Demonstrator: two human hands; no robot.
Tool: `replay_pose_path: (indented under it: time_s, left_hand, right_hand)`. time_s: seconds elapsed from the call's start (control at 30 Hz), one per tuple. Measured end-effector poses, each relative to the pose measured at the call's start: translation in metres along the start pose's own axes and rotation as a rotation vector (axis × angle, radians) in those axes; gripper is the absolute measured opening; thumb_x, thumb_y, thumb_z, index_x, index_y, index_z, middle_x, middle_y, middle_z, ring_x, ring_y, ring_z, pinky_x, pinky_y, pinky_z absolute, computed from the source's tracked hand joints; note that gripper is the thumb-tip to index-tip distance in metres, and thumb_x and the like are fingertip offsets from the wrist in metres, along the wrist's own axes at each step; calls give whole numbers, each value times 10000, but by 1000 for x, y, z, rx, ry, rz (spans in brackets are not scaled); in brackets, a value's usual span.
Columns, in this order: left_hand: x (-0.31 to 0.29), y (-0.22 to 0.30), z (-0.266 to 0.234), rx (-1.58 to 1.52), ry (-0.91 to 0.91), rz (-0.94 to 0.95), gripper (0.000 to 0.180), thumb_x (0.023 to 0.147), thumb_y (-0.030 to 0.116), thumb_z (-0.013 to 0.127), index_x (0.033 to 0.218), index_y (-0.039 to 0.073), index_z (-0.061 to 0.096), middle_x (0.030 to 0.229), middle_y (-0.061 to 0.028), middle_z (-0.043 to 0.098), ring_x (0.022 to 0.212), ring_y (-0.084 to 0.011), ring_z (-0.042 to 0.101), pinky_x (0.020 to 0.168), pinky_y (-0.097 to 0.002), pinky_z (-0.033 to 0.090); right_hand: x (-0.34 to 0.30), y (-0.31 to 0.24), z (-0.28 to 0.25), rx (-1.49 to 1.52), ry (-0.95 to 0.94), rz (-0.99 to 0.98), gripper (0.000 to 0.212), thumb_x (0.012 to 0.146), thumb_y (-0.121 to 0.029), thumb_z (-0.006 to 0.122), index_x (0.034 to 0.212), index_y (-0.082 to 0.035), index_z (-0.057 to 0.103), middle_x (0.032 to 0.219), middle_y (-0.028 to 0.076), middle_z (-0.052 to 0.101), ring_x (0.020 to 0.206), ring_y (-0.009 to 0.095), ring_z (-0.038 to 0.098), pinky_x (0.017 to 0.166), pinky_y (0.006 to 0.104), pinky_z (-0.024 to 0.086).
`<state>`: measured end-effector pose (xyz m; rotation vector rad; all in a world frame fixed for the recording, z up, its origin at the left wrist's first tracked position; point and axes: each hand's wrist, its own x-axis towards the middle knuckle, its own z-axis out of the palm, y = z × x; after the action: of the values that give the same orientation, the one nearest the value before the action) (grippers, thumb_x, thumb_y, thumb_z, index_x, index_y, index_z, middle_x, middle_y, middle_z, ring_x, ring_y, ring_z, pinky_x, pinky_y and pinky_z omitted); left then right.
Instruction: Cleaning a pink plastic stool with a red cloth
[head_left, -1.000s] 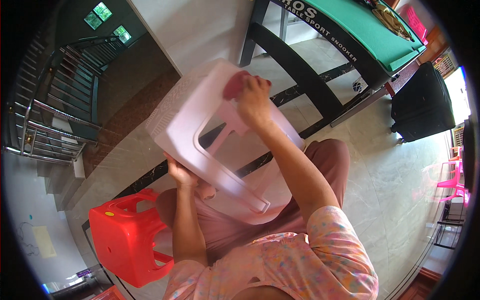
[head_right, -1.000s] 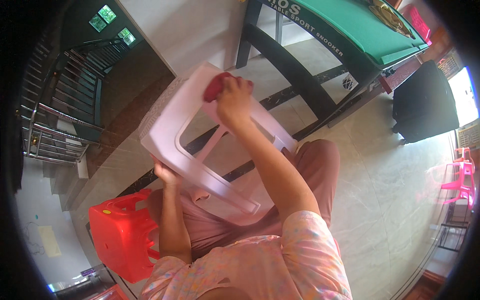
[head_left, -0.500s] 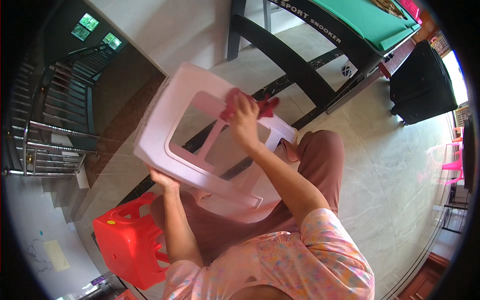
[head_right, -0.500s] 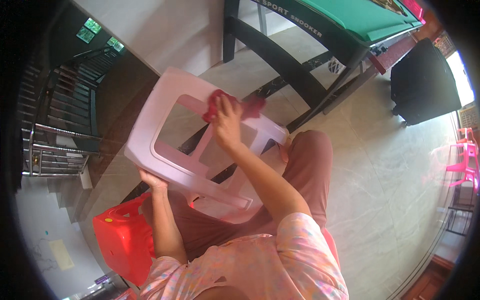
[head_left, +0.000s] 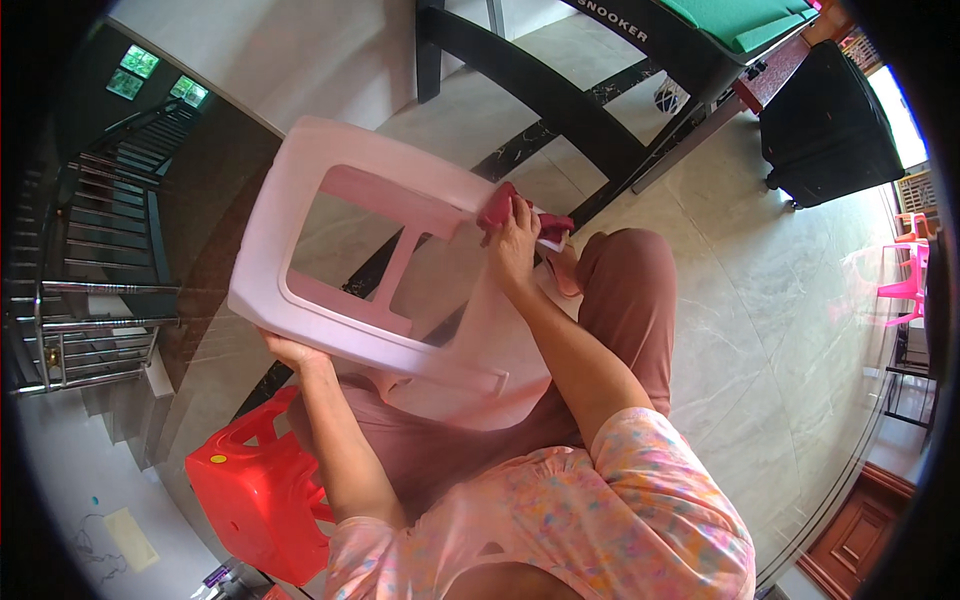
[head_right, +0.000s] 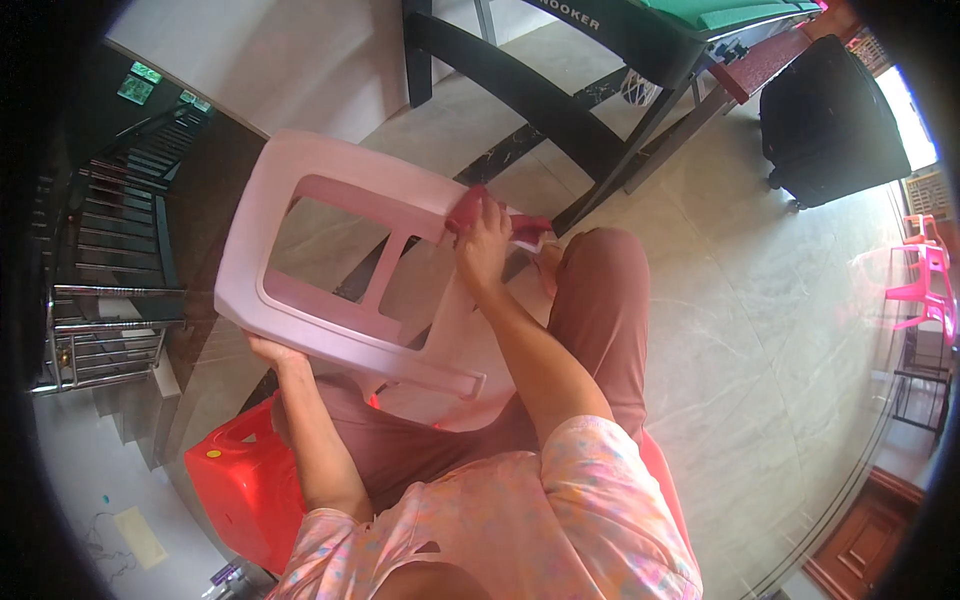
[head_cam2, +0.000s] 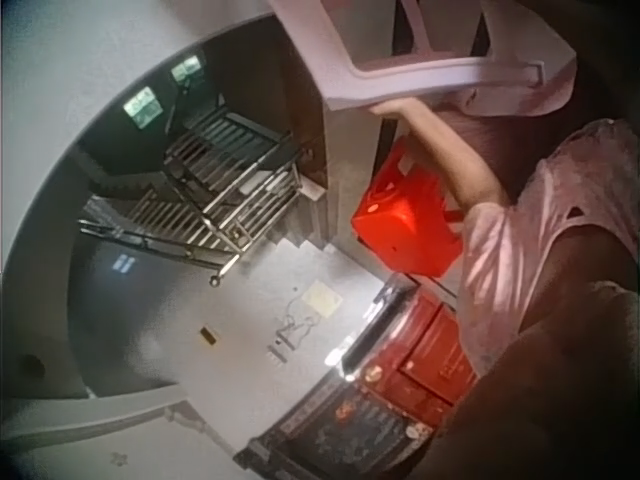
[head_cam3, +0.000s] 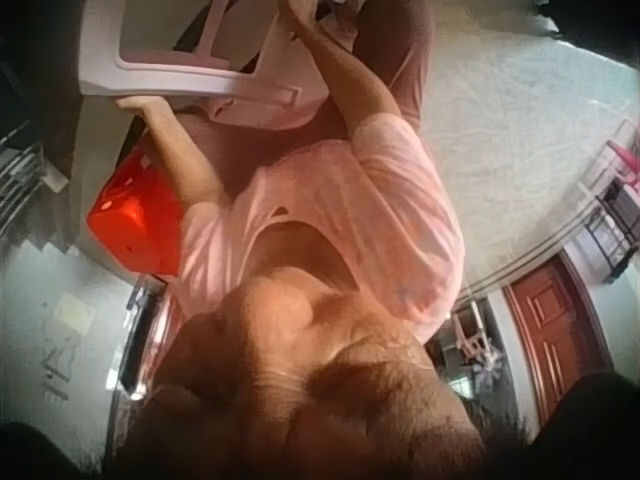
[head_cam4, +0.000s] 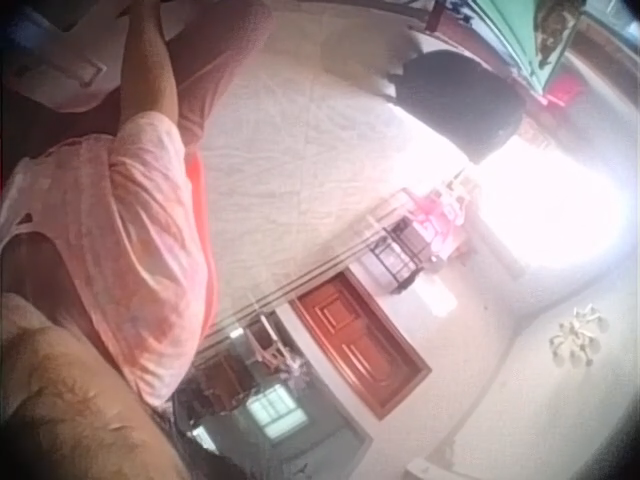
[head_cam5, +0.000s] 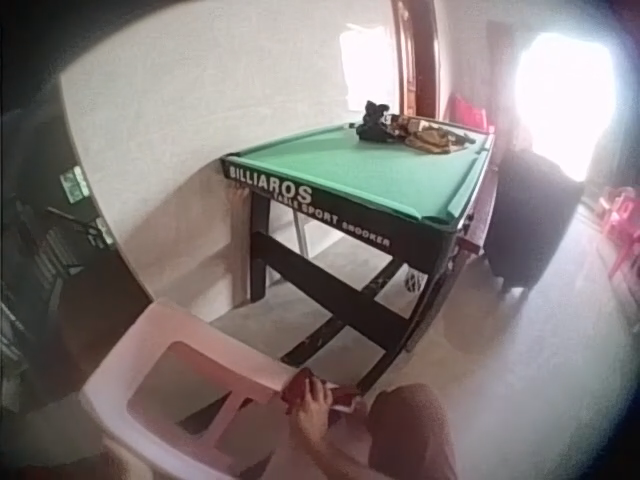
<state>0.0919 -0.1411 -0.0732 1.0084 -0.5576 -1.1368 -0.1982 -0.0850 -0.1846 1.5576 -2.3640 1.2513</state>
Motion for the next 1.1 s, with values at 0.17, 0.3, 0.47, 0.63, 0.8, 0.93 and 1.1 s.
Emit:
replay_pose_path:
  time_s: [0.17,0.3,0.47,0.63,0.8,0.93,1.1]
  left_hand:
    - [10,-4,5,114,152,-2,371,890,307,366,1094,42,528,1043,-98,569,920,-227,591,777,-352,516]
    - [13,-5,15,166,182,16,350,886,285,393,1080,34,540,1012,-98,581,876,-225,604,752,-343,529]
    - [11,-2,22,280,182,-14,345,889,280,389,1095,46,537,1026,-95,579,890,-220,604,757,-346,528]
    - [18,1,12,122,128,-73,355,893,281,371,1126,54,514,1045,-89,566,899,-215,597,747,-340,526]
    - [14,-3,20,207,227,31,339,885,266,398,1075,25,543,1015,-103,589,876,-227,609,719,-359,536]
    - [20,-5,17,230,185,9,343,888,288,393,1094,53,533,1006,-88,573,860,-200,603,723,-332,528]
    - [15,-3,24,231,219,16,333,884,293,404,1062,46,541,987,-92,577,846,-199,605,720,-338,531]
  right_hand:
    - [-25,-43,0,89,13,152,429,767,-114,548,1179,-25,465,1231,181,428,1125,406,363,964,457,284]
    - [-95,-79,7,317,-66,214,265,711,-102,571,963,-20,583,1110,150,468,1047,374,395,870,459,336]
    - [-112,-87,-5,273,-164,219,259,719,-122,580,954,-13,585,1135,150,461,1048,386,382,882,461,327]
    - [-25,-45,-12,59,-117,28,310,735,-113,583,1030,-19,588,1164,145,445,1044,387,377,899,456,330]
    - [0,-37,-11,106,-87,67,329,719,-91,590,1040,-18,588,1147,142,445,1032,382,382,903,448,332]
    - [-52,-66,-15,193,-133,94,280,750,-74,564,1023,-18,588,1116,144,464,1080,380,379,932,445,314]
    - [-118,-106,-40,314,-330,197,361,764,-82,542,1117,-10,536,1165,148,432,1104,374,351,966,438,277]
